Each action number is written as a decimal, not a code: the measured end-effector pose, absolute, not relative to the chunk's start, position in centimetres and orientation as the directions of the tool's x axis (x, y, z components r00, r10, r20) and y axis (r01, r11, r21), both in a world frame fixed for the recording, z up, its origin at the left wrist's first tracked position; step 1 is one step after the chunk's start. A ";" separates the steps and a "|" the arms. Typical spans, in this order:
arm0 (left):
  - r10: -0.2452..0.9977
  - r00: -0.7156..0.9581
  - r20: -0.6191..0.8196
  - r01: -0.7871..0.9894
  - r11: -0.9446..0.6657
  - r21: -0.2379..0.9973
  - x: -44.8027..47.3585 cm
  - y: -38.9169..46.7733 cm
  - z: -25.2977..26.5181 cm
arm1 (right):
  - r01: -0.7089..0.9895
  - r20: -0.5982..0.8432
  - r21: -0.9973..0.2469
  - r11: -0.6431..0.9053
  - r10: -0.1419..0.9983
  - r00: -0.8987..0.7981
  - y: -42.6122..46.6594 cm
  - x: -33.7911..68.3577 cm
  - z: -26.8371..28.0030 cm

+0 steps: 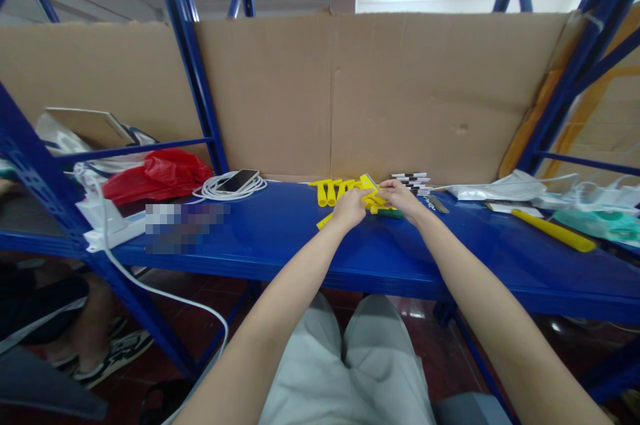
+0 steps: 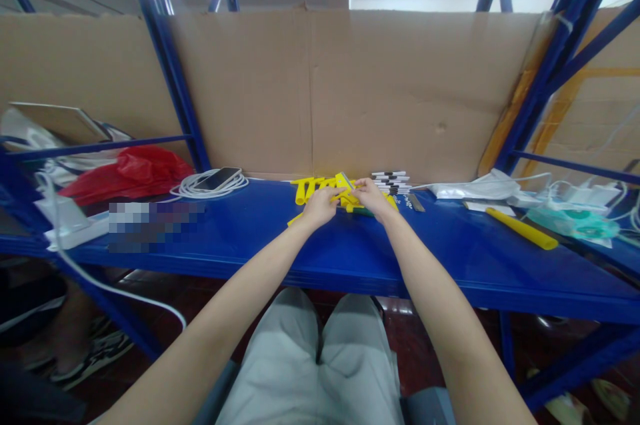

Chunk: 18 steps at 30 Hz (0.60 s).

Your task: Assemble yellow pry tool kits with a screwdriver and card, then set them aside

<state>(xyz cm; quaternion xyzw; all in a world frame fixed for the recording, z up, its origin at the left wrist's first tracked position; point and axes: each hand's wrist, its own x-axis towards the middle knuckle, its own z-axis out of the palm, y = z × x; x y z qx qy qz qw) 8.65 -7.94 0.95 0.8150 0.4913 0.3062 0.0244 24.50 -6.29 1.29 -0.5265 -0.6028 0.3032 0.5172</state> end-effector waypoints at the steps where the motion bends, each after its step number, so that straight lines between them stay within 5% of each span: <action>1: 0.817 0.321 0.480 0.787 -0.512 0.344 8.7 -7.9 1.0 | 0.299 0.280 -0.922 0.247 0.958 0.070 -6.5 24.4 1.4; 5: 0.813 0.325 0.483 0.791 -0.513 0.332 8.6 -7.9 1.0 | 0.247 0.212 -0.946 0.212 0.977 -0.026 -7.0 24.1 1.6; 18: 0.779 0.499 0.380 0.806 -0.579 0.127 7.8 -8.3 0.9 | 0.238 0.289 -0.935 0.265 0.954 0.075 -6.5 24.6 1.8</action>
